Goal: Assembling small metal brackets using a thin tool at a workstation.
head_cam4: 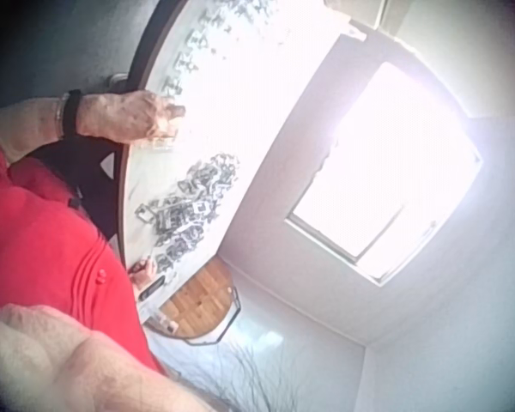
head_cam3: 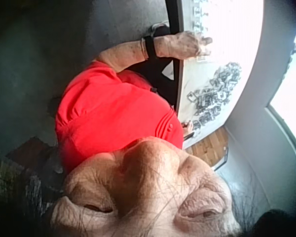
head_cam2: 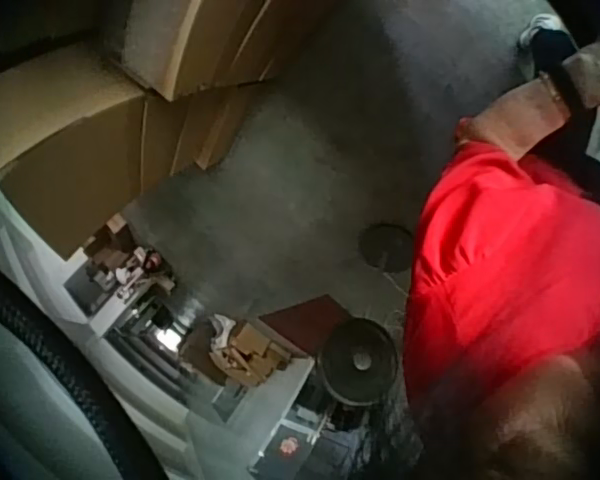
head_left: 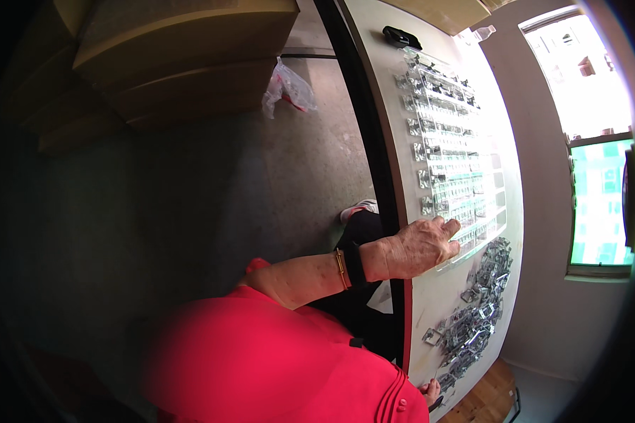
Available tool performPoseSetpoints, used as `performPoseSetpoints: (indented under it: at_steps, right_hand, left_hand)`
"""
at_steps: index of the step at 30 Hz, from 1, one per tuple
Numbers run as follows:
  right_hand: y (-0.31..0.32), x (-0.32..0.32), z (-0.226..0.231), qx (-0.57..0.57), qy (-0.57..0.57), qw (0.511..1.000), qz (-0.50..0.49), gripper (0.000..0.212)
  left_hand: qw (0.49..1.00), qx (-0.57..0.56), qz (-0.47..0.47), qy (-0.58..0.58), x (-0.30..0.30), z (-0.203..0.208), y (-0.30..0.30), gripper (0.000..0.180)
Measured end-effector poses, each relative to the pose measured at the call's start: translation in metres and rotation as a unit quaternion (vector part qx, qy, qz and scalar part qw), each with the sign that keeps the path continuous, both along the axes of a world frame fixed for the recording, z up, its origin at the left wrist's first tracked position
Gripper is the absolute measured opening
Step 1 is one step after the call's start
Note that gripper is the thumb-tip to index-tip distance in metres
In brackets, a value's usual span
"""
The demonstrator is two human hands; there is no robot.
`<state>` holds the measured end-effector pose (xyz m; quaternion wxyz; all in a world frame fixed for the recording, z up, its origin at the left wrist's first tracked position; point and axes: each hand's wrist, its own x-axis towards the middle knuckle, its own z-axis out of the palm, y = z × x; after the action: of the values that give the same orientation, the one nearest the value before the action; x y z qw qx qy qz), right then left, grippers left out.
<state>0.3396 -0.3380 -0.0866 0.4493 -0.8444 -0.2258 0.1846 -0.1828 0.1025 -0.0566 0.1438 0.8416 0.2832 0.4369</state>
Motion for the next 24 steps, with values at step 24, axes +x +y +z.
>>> performPoseSetpoints:
  at_steps: [24]
  right_hand:
    - [0.0003,-0.0060,0.0002,0.011,0.033,0.999,-0.008,0.021]
  left_hand:
    - [0.999,0.011,0.024,-0.024,0.0017,-0.0044,-0.0008,0.015]
